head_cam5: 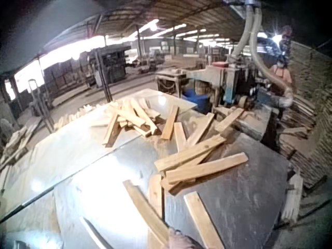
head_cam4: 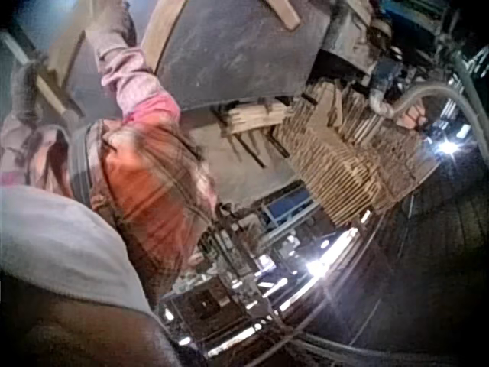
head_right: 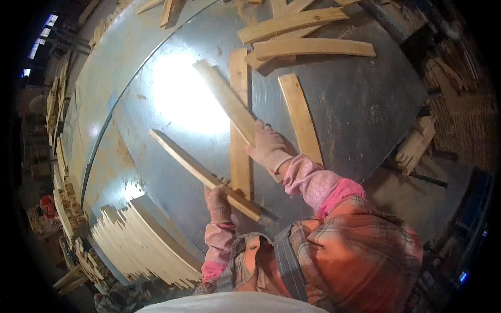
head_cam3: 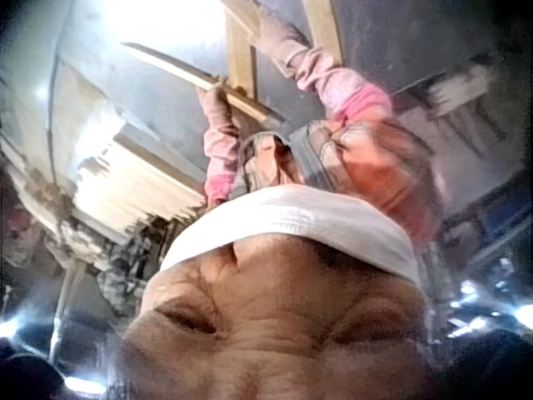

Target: The person picks up thin wooden slats from a metal table and stacks them into a neat pile. They handle the wood pieces one by one or in small groups, aligning them carefully to form a growing stack on the left side of the workspace.

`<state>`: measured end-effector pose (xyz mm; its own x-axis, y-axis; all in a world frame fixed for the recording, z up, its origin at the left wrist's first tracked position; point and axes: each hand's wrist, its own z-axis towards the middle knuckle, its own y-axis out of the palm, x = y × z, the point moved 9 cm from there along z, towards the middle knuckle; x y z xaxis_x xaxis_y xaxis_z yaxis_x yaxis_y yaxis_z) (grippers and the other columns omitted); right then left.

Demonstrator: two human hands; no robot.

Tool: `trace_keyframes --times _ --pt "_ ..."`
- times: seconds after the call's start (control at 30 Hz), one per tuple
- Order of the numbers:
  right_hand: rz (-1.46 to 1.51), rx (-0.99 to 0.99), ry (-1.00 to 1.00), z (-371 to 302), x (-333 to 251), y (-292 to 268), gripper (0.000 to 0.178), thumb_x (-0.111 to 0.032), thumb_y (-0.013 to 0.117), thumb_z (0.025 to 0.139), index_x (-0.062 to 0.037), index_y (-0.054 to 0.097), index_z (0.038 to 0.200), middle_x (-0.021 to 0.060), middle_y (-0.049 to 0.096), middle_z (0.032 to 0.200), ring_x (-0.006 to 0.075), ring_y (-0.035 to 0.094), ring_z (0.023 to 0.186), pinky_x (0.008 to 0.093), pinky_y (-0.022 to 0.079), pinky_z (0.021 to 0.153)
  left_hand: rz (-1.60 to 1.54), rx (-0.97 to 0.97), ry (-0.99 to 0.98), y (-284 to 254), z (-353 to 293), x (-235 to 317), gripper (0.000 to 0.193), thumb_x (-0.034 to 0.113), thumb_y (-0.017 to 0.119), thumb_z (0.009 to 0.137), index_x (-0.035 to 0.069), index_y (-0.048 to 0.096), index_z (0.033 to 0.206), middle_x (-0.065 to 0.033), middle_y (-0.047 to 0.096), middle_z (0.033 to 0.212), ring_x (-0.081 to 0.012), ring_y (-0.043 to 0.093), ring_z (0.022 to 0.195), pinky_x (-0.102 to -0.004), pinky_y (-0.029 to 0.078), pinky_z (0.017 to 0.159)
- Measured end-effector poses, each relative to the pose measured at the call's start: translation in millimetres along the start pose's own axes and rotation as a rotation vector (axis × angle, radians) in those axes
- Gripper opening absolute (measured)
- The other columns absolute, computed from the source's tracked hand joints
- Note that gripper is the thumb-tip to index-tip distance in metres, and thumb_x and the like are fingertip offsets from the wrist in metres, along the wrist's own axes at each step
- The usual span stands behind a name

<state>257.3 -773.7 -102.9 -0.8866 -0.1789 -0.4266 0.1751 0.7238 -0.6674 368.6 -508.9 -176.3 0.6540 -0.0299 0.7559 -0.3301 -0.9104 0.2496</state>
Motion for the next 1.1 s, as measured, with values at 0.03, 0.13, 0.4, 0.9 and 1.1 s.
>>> trace_keyframes --times 0.03,0.13,0.4,0.9,1.1 --pt "-0.003 0.021 0.059 -10 12 14 0.089 -0.035 0.078 0.084 -0.0015 0.033 0.153 0.0274 0.057 0.137 0.0406 0.06 0.127 0.0489 0.049 0.107 -0.028 -0.018 -0.06 15 -11 -6 0.064 -0.001 0.059 0.08 0.001 0.043 0.142 -0.0162 0.059 0.119 -0.0317 0.067 0.106 -0.0425 0.057 0.096" --pt "0.107 0.025 0.092 -30 19 45 0.1 -0.038 0.078 0.084 -0.0032 0.024 0.161 0.0289 0.049 0.148 0.0408 0.055 0.134 0.0486 0.047 0.111 -0.095 -0.109 -0.048 35 -22 -26 0.07 -0.001 0.058 0.081 0.001 0.039 0.148 -0.0173 0.058 0.124 -0.0336 0.066 0.11 -0.0417 0.058 0.094" --pt "0.558 -0.243 -0.194 -30 14 81 0.054 -0.033 0.078 0.081 0.0027 0.069 0.12 0.0159 0.075 0.105 0.0229 0.072 0.093 0.0366 0.057 0.087 -0.085 -0.318 -0.298 32 -60 -42 0.055 0.008 0.055 0.083 -0.007 0.052 0.135 -0.0187 0.07 0.101 -0.033 0.071 0.085 -0.0443 0.062 0.074" --pt "-0.304 -0.349 -0.465 -186 -154 287 0.059 -0.041 0.077 0.085 -0.0092 0.061 0.132 0.0257 0.068 0.125 0.0428 0.064 0.121 0.0504 0.053 0.1 0.954 0.385 -0.047 -192 -94 73 0.086 0.059 0.069 0.084 0.002 0.047 0.144 -0.027 0.064 0.131 -0.0418 0.061 0.126 -0.0455 0.048 0.107" --pt "-0.159 -0.609 -0.838 -232 -226 413 0.061 -0.039 0.075 0.085 -0.0073 0.06 0.134 0.0233 0.069 0.124 0.0419 0.065 0.116 0.0475 0.052 0.098 1.255 0.589 -0.046 -321 -124 121 0.065 0.052 0.071 0.086 -0.001 0.062 0.124 -0.0242 0.067 0.123 -0.0394 0.065 0.119 -0.0478 0.052 0.101"
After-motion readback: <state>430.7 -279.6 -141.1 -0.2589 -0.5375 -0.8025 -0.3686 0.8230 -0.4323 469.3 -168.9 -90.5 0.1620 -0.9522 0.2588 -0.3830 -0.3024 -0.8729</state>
